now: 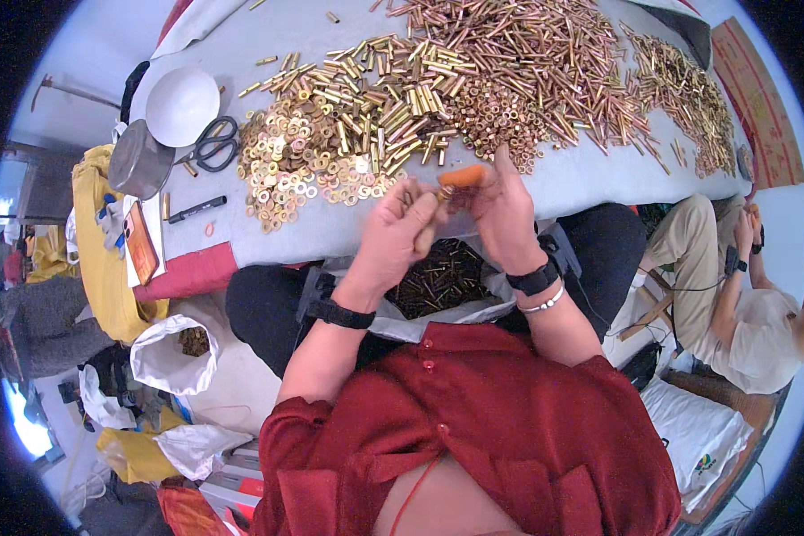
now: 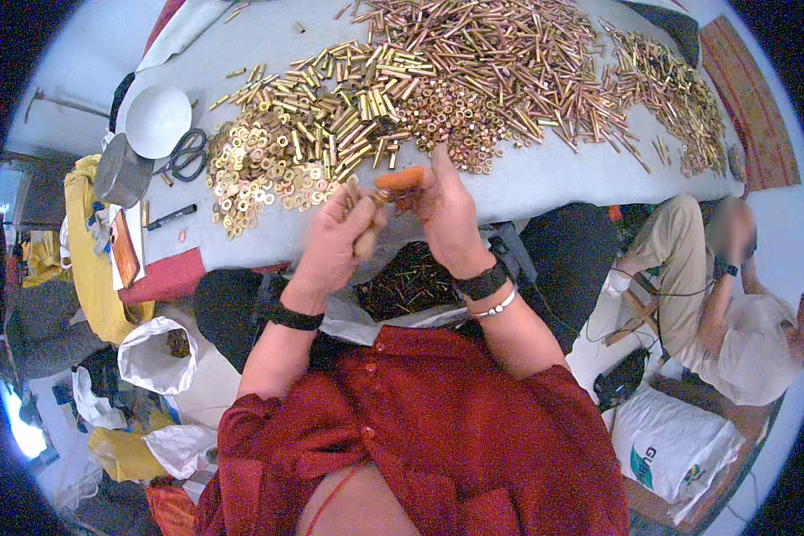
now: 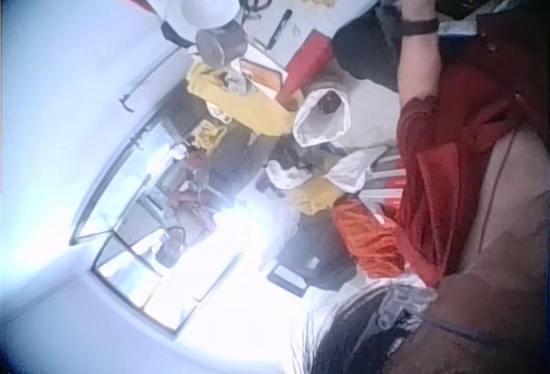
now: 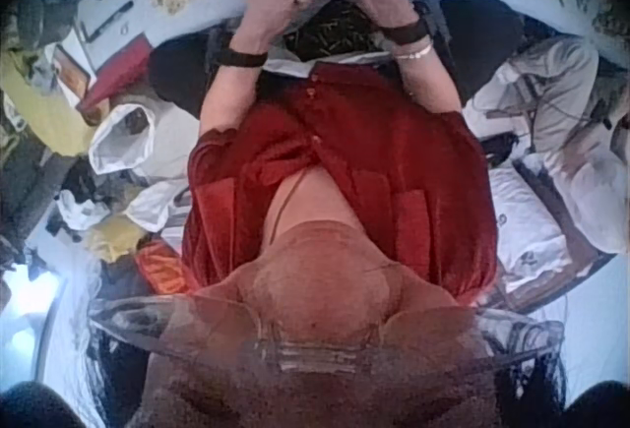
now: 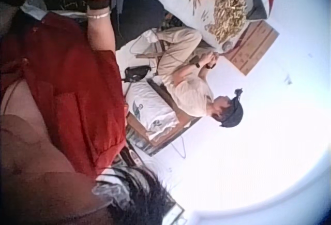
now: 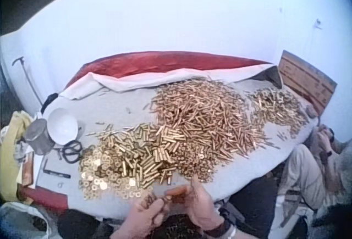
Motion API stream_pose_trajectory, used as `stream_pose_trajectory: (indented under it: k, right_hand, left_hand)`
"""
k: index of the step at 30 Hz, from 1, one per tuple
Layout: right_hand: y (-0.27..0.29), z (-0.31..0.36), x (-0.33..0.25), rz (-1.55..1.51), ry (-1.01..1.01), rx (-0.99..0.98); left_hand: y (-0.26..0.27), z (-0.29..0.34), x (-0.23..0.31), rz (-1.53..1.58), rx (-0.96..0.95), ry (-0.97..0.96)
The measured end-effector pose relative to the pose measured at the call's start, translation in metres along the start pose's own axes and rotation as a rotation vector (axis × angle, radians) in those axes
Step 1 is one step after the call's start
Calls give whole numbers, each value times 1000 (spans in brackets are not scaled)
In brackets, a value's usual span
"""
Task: Sorting and organizing small metal hardware components like washers and bullets into specific piles on a workbench.
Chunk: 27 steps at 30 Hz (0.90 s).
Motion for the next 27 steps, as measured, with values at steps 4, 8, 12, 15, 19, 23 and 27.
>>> stream_pose_trajectory:
  k: [4, 8, 12, 15, 19, 23, 27]
  right_hand:
    - [17, -10, 3, 400, 33, 134]
    - [3, -20, -12, 901, 412, 304]
    - [-9, -38, -2, 1426, 633, 339]
    - [-16, -39, 1, 1502, 552, 360]
    - [-6, -37, -2, 1332, 662, 343]
    - [3, -22, -6, 764, 384, 284]
    - [-3, 7, -2, 462, 308, 65]
  left_hand:
    - [3, -1, 4, -184, 69, 14]
    - [5, 7, 8, -522, 56, 124]
    - [7, 10, 11, -624, 28, 209]
    - [16, 10, 20, -557, 138, 109]
    - [19, 9, 25, -467, 217, 5]
    - [18, 11, 25, -418, 287, 71]
    - [3, 14, 16, -504, 197, 171]
Point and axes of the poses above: each hand's wrist, its own z-axis away from the middle knuckle, its own y-axis out of the back of the hand, x = y × z, the point moved 4 cm from there along -z, towards the middle knuckle
